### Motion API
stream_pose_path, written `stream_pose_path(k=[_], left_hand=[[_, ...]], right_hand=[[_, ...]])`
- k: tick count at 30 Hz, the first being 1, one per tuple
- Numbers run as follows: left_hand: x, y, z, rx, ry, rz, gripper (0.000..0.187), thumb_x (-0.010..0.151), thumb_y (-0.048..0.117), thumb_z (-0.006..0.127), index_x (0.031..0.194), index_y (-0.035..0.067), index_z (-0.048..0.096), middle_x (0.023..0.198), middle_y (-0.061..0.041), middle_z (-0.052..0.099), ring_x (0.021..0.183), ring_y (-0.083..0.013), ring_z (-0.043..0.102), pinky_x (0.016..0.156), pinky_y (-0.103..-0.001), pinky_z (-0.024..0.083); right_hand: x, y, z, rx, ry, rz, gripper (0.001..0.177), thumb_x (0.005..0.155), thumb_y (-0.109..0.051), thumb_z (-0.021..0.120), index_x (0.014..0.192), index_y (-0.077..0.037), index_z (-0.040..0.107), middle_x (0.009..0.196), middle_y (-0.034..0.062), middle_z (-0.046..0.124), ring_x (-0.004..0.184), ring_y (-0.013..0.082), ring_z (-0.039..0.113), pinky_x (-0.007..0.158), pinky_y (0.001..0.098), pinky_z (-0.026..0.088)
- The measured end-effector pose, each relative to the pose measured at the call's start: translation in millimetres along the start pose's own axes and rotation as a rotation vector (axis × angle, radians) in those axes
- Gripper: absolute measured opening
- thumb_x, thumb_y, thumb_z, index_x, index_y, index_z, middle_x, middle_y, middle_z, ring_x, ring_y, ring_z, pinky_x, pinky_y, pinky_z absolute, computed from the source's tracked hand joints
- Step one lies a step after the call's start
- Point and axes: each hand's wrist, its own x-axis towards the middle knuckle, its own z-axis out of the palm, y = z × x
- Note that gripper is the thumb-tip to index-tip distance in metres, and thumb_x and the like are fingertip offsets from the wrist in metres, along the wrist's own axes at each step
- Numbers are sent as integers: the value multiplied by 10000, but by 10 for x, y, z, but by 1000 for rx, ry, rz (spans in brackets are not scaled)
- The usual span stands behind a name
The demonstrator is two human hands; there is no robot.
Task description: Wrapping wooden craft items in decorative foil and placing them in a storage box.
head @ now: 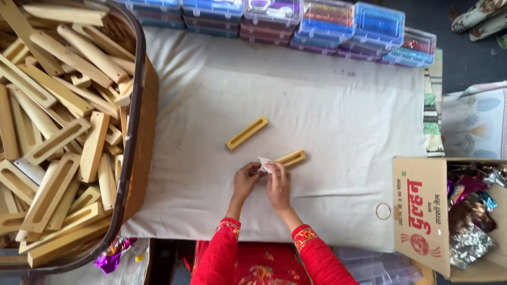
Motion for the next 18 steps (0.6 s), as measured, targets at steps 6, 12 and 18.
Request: stream_pose_path(k=[6,12,18], left_hand=[[-6,107,17,-24,-33,68,303,850,111,793,1135,19,747,1035,-68,799,938,-131,755,813,-271,586],[-57,212,14,71,0,38,303,859,132,807,1147,50,760,1011,-78,804,909,-120,749,779,-274,568],[154,-177,-27,-45,-126,54,343,872,101,767,1200,24,705,1059,-69,794,916,-114,743,735,-255,574]], right_hand=[[70,703,-240,-191,13,-36,348,870,13,683,1202,-82,639,1226,89,651,1157,302,601,997,459,428],[181,317,-258,58,155,69,387,976,62,570,1328,-74,657,1370,56,664,1237,244,633,1028,388,482],[-158,371,-129,-282,48,-244,528,849,68,605,1350,-81,678,1401,58,658,1133,246,614,952,410,454]])
